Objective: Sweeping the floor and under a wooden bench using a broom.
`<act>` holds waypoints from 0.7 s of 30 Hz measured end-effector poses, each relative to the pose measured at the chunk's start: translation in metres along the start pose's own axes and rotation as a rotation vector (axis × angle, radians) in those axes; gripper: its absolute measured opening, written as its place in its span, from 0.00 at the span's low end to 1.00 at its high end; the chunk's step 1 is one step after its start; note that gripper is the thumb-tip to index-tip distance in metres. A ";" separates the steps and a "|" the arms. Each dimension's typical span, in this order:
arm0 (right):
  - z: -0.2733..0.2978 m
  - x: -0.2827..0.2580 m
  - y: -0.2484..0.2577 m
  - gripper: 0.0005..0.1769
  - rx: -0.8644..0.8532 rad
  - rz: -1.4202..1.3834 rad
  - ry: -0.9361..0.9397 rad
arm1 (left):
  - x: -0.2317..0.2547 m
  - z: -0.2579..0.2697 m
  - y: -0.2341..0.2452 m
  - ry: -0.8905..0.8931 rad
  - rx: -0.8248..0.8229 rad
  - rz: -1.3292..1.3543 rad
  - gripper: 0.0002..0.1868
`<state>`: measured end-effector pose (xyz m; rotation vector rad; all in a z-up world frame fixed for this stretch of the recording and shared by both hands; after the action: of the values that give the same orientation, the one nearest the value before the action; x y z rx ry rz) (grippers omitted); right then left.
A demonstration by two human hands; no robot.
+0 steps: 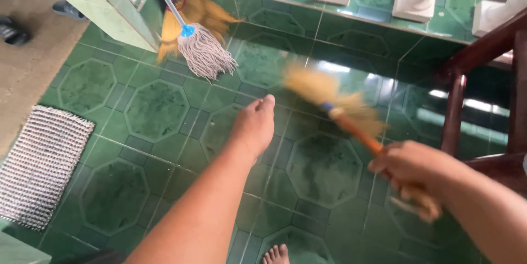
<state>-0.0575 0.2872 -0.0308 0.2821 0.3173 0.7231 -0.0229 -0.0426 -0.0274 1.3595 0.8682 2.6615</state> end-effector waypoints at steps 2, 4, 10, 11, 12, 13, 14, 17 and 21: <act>0.016 0.003 -0.012 0.14 -0.085 0.052 0.052 | 0.000 0.004 0.001 0.006 0.003 -0.001 0.28; 0.031 0.010 -0.012 0.23 -0.168 -0.022 0.089 | -0.003 0.002 -0.001 -0.023 0.008 0.034 0.29; 0.058 0.020 0.029 0.37 -0.083 -0.067 0.150 | 0.010 0.016 -0.004 0.025 0.018 0.031 0.28; 0.054 0.023 0.038 0.37 -0.076 -0.072 0.148 | 0.012 0.018 -0.008 0.020 0.011 0.032 0.28; 0.051 0.024 0.051 0.37 -0.001 -0.031 0.179 | 0.015 0.020 -0.012 0.012 0.002 0.007 0.28; 0.047 0.023 0.064 0.37 0.074 0.010 0.213 | 0.018 0.021 -0.016 0.003 -0.005 -0.018 0.29; 0.043 0.026 0.071 0.37 0.081 0.006 0.212 | 0.022 0.024 -0.022 -0.003 -0.009 -0.017 0.29; 0.020 0.038 0.102 0.40 0.272 0.167 0.187 | 0.030 0.034 -0.034 -0.027 0.003 -0.010 0.28; -0.039 0.073 0.120 0.17 0.296 -0.059 0.190 | 0.034 0.052 -0.040 -0.024 -0.015 -0.014 0.29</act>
<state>-0.0929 0.4292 -0.0374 0.4837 0.6131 0.6449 -0.0140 0.0246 0.0021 1.3736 0.8511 2.6300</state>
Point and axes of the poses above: each hand's wrist, its own z-axis away from the middle knuckle, its own y-axis out of the back of the hand, x = y × z, the point moved 8 cm from there along -z, towards the middle knuckle, and after that the axes turned 9 degrees about -z, right-handed, at the moved point
